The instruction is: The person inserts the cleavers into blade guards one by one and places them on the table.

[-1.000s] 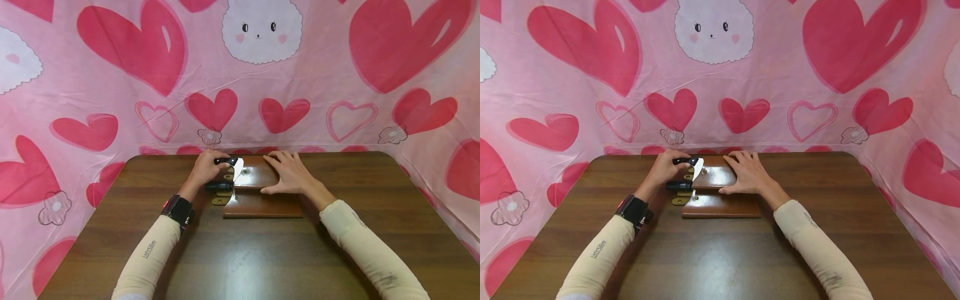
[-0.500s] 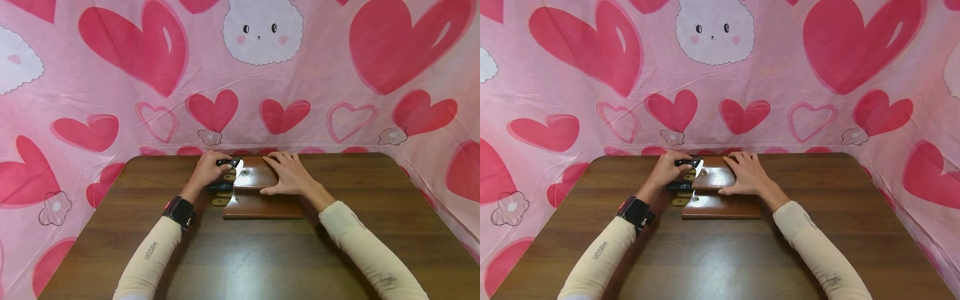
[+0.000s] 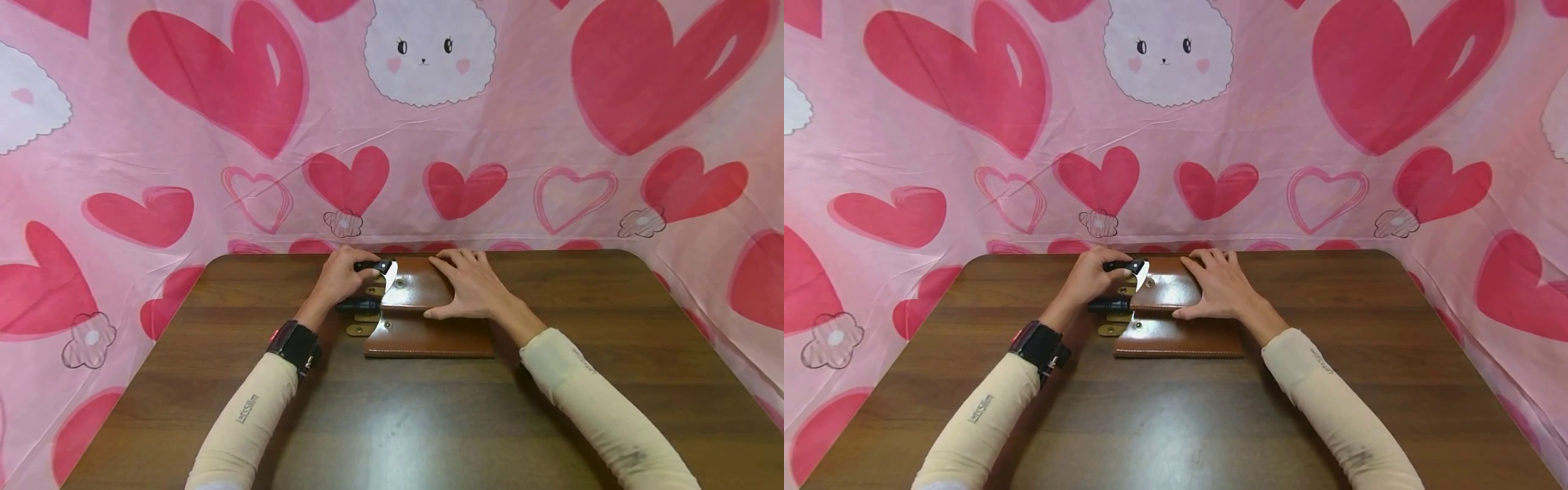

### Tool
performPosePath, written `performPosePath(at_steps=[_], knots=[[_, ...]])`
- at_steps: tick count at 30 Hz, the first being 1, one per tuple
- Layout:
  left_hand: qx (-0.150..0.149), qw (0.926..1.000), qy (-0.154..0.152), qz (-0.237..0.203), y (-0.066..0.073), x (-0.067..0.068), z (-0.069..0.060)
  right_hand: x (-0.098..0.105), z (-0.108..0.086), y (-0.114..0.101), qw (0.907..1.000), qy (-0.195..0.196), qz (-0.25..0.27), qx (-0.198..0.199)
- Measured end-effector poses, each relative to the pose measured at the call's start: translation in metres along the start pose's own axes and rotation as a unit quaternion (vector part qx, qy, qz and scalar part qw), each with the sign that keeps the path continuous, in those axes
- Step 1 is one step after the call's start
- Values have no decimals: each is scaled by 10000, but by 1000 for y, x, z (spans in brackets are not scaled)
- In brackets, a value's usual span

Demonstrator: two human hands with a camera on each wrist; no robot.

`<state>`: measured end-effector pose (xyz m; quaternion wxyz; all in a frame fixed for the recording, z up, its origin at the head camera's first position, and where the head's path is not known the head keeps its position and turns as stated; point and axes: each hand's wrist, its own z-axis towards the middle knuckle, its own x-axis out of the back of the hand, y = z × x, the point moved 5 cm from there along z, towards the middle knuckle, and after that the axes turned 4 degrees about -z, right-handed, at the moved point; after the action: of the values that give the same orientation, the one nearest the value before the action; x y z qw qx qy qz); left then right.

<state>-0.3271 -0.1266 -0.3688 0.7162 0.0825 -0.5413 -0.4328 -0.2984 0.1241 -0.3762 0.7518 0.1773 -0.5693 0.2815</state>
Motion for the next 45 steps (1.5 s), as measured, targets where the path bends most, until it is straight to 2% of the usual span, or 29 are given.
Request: performPosePath(at_steps=[15,27,37,45], knots=[[77,9999,-90,-84,-5,-2,11,-5,8,7,9998,-181,48,-101],[223,9978,-293,-555,-16,-5,28,-10,24,19,9983,-478,66,-322],[429,9976,-289,-457,-30,-8,36,-20,39,27,9971,-682,184,-296],[378,9979,-271,-454,-40,-11,38,-32,45,29,9955,-865,263,-284]])
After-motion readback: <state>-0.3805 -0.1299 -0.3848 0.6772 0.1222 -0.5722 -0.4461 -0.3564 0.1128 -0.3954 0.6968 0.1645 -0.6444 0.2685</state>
